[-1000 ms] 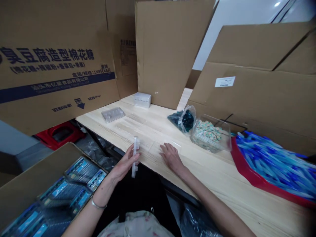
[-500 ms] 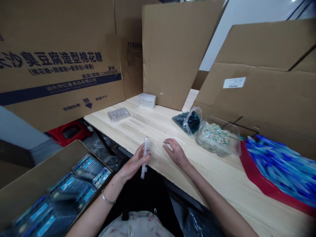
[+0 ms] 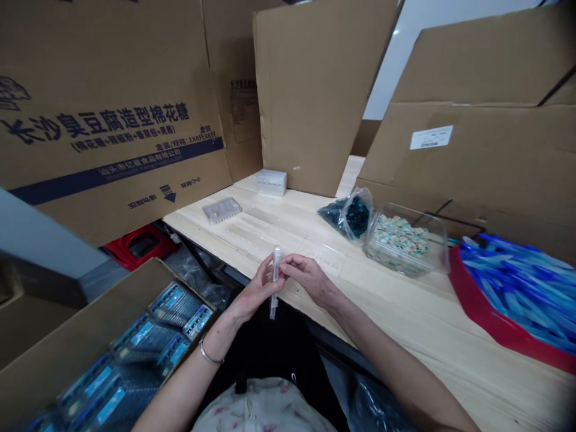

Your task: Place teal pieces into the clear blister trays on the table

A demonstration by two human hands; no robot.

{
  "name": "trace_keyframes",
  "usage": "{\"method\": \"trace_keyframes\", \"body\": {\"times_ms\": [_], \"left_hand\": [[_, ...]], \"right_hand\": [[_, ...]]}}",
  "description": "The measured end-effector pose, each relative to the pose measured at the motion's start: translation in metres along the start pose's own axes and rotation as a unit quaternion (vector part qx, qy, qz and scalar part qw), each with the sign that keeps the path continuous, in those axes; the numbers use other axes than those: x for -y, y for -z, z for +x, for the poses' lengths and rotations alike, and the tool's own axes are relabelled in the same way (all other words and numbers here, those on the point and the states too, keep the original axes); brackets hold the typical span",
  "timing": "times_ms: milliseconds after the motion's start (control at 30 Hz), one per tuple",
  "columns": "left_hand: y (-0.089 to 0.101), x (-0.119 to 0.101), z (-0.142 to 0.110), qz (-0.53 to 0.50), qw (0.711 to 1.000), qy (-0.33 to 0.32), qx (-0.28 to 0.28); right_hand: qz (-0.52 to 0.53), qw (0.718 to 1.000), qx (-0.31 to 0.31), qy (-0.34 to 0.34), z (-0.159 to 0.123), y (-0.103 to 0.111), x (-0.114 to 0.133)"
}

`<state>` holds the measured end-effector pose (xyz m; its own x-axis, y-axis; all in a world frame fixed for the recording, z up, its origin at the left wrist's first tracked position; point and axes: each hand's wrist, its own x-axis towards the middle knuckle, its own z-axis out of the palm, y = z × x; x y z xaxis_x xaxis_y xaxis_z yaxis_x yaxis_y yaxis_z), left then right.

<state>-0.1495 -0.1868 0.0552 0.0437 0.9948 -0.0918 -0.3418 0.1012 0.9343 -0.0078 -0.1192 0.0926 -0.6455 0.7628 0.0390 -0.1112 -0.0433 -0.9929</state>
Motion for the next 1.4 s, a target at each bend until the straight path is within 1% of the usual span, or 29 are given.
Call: {"method": "trace_keyframes", "body": {"times_ms": [200, 333, 400, 567, 700, 767, 833, 900, 967, 1000, 1033, 1067, 1133, 1167, 1233, 1267, 1300, 1333, 1367, 1400], "left_hand": [[-0.005, 0.0, 0.0, -0.014, 1.0, 0.014, 0.006], [-0.008, 0.002, 0.0, -0.035, 0.998, 0.042, 0.0], [-0.01, 0.004, 0.0, -0.043, 0.998, 0.04, -0.001], [-0.017, 0.008, 0.001, -0.048, 0.998, 0.033, -0.005], [-0.021, 0.009, 0.001, -0.082, 0.995, 0.044, -0.021], [-0.019, 0.009, 0.0, -0.106, 0.993, 0.045, -0.021], [-0.011, 0.009, -0.003, -0.12, 0.991, 0.045, -0.029], [0.0, 0.009, -0.008, -0.122, 0.99, 0.052, -0.053], [0.013, 0.008, -0.014, -0.117, 0.988, 0.059, -0.081], [0.02, 0.007, -0.017, -0.115, 0.987, 0.061, -0.091], [0.025, 0.006, -0.019, -0.114, 0.987, 0.061, -0.097], [0.029, 0.005, -0.021, -0.115, 0.986, 0.059, -0.101], [0.034, 0.004, -0.024, -0.12, 0.986, 0.056, -0.105], [0.035, 0.004, -0.025, -0.123, 0.985, 0.055, -0.105], [0.033, 0.005, -0.025, -0.126, 0.986, 0.053, -0.095], [0.032, 0.006, -0.025, -0.125, 0.987, 0.053, -0.087], [0.03, 0.007, -0.025, -0.124, 0.988, 0.052, -0.076], [0.028, 0.007, -0.025, -0.123, 0.989, 0.051, -0.066], [0.026, 0.007, -0.026, -0.122, 0.99, 0.049, -0.056], [0.024, 0.007, -0.026, -0.121, 0.99, 0.047, -0.048]], "right_hand": [[0.02, 1.0, 0.004, 0.013, -0.002, 0.001, -0.002], [0.029, 0.999, -0.023, 0.018, -0.003, 0.003, -0.003], [0.027, 0.999, -0.032, 0.019, -0.004, 0.005, -0.003], [0.034, 0.999, -0.005, 0.023, -0.005, 0.003, -0.004], [0.039, 0.999, -0.022, 0.015, -0.003, 0.003, -0.012], [0.038, 0.998, -0.042, 0.018, -0.002, 0.009, -0.014], [0.028, 0.998, -0.057, 0.03, -0.006, 0.021, -0.008], [-0.01, 0.998, -0.052, 0.037, -0.015, 0.037, 0.006], [-0.096, 0.995, -0.027, 0.025, -0.029, 0.051, 0.026], [-0.159, 0.987, -0.011, 0.017, -0.036, 0.055, 0.036], [-0.233, 0.972, 0.008, 0.013, -0.042, 0.057, 0.043], [-0.311, 0.95, 0.028, 0.013, -0.047, 0.057, 0.047], [-0.46, 0.885, 0.071, 0.019, -0.051, 0.05, 0.044], [-0.524, 0.847, 0.092, 0.017, -0.051, 0.045, 0.036], [-0.622, 0.772, 0.127, -0.002, -0.045, 0.033, 0.013], [-0.659, 0.739, 0.138, -0.018, -0.041, 0.029, -0.001], [-0.684, 0.715, 0.147, -0.022, -0.036, 0.026, -0.014], [-0.7, 0.698, 0.149, -0.019, -0.032, 0.025, -0.026], [-0.708, 0.691, 0.146, -0.01, -0.028, 0.024, -0.035], [-0.708, 0.693, 0.139, 0.003, -0.024, 0.025, -0.041]]}}
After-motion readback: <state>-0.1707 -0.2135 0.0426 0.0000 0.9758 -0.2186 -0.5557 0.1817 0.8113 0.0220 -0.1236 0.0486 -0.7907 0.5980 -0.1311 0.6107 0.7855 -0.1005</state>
